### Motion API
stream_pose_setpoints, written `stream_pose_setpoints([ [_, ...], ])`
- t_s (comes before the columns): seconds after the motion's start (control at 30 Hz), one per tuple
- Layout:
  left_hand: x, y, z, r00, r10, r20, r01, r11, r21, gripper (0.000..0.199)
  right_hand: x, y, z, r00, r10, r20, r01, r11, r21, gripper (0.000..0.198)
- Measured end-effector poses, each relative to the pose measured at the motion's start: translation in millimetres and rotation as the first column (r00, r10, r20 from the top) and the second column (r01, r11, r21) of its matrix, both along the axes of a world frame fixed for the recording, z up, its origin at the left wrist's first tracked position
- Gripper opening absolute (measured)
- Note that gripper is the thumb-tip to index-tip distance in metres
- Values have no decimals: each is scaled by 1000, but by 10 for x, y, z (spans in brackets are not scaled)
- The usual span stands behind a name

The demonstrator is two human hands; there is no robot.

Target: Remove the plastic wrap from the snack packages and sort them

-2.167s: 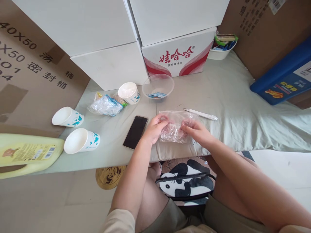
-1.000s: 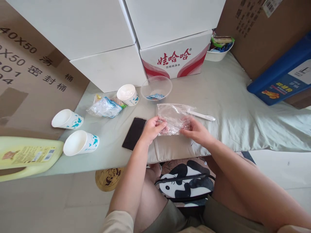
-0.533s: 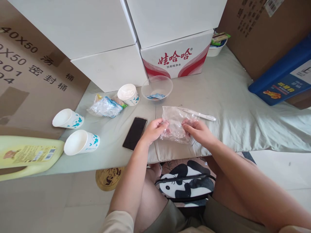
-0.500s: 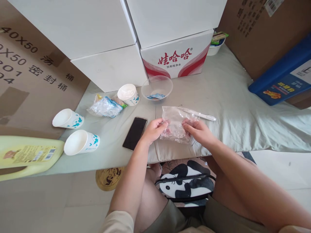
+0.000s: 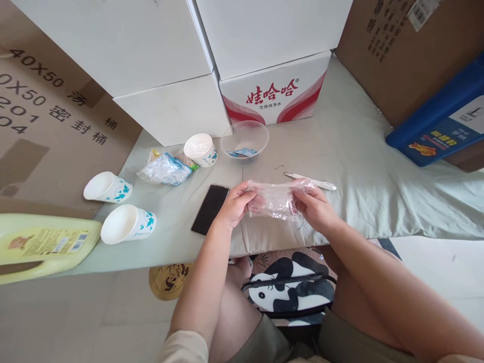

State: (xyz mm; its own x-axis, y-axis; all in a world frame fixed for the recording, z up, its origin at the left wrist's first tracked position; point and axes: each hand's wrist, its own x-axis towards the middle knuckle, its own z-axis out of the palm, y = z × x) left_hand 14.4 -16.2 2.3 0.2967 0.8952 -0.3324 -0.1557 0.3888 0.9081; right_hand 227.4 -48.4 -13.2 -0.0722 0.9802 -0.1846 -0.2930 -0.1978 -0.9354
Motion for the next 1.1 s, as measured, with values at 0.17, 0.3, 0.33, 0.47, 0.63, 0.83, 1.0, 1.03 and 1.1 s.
stream_pose_setpoints([
  [0.17,12,-5,60,1000,-22,6,22,1000,1,28,30,-7,82,999,-3,53,2,1000,17,23],
  [0.3,-14,5,60,999,-42,3,42,999,16,32,46,-4,99,997,72,33,-74,995,67,33],
  [0.33,-23,9,51,999,-36,-15,37,998,43,35,47,-4,91,995,89,35,-91,994,66,39],
  [0.47,-47,17,7,991,-29,-132,48,989,142,44,46,-12,64,989,104,108,-109,993,34,60],
  [0.63,-32,20,-60,981,-82,-174,113,978,176,40,32,1,61,981,27,191,-34,999,34,40],
  [0.83,-10,64,-137,990,4,-140,29,971,236,45,15,40,53,996,-73,44,75,997,-34,60],
  [1.0,-17,72,-134,983,62,-173,-19,971,238,50,-2,46,51,997,77,1,-77,996,-53,57],
  [1.03,-20,77,-135,979,85,-183,-37,966,255,51,-2,47,44,997,76,17,-75,996,-45,54],
  [1.1,-32,94,-138,962,186,-199,-112,935,336,56,3,50,30,998,28,54,-26,999,-28,48],
])
